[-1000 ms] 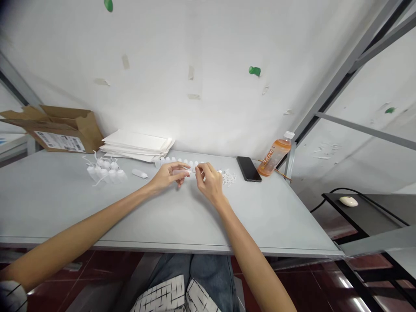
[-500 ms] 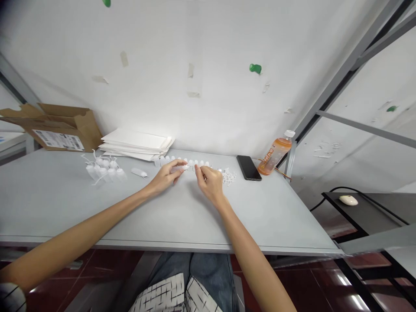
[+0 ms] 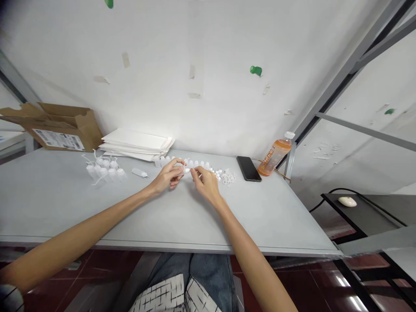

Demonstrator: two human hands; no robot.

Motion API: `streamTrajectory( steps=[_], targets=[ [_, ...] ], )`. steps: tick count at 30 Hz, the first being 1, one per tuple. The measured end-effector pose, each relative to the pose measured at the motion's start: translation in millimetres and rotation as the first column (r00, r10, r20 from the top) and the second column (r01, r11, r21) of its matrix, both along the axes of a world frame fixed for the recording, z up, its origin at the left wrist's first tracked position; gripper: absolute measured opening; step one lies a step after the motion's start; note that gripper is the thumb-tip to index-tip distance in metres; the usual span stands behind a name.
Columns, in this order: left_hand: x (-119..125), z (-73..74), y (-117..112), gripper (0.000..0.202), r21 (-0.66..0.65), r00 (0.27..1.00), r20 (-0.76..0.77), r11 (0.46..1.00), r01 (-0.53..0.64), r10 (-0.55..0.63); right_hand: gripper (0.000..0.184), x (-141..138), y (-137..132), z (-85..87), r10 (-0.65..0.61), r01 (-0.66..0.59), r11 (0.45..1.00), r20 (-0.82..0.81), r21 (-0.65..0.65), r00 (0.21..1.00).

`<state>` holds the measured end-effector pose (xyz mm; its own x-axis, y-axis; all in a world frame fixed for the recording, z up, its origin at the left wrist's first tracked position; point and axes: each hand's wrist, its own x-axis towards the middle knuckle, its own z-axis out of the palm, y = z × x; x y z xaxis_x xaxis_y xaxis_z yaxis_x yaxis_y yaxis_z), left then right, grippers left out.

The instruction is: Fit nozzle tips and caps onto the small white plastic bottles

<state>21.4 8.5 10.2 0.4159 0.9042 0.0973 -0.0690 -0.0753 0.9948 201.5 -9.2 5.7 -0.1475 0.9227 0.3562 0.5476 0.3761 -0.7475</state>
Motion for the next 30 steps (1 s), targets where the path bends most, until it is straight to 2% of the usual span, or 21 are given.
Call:
streamTrajectory(
  steps=[7,11,14,18,21,26,30],
  targets=[
    [3.5,1.0,-6.4,0.022,-0.045,0.997,-0.053,0.997,0.057,-0.059,0.042,-1.4,-3.9,2.5,0.126,-0.134,0.988,-0.111,-0.077,0.986],
    [3.2,-3.8,-4.1,0.022,0.008,0.997,-0.062,0.999,0.054,-0.053,0.047,-1.6,-1.1,-0.6,0.145,-0.177,0.972,-0.197,-0.154,0.97],
    [2.1,-8.6,-2.4,0.026,0.139,0.994,-0.111,0.99,0.018,-0.002,0.054,-1.1,2.8,-2.3,0.1,-0.148,0.973,-0.258,-0.175,0.961],
    [2.5,-10.0,-4.9,0.028,0.321,0.965,-0.252,0.947,0.007,0.078,0.06,0.0,5.3,-1.8,0.048,-0.121,0.971,-0.325,-0.207,0.945],
    [4.6,-7.6,-8.3,0.029,0.326,0.947,-0.304,0.945,0.0,0.105,0.06,-1.1,4.7,-2.6,0.011,-0.098,0.973,-0.381,-0.211,0.924],
    [6.5,-6.4,-9.9,0.029,0.318,0.949,-0.282,0.947,-0.048,0.143,0.057,-6.8,2.8,-8.5,0.003,-0.063,0.989,-0.418,-0.13,0.909],
    [6.5,-10.1,-9.0,0.028,0.32,0.952,-0.26,0.945,-0.07,0.159,0.055,-10.3,1.2,-11.8,-0.016,-0.047,0.989,-0.421,-0.139,0.907]
  ],
)
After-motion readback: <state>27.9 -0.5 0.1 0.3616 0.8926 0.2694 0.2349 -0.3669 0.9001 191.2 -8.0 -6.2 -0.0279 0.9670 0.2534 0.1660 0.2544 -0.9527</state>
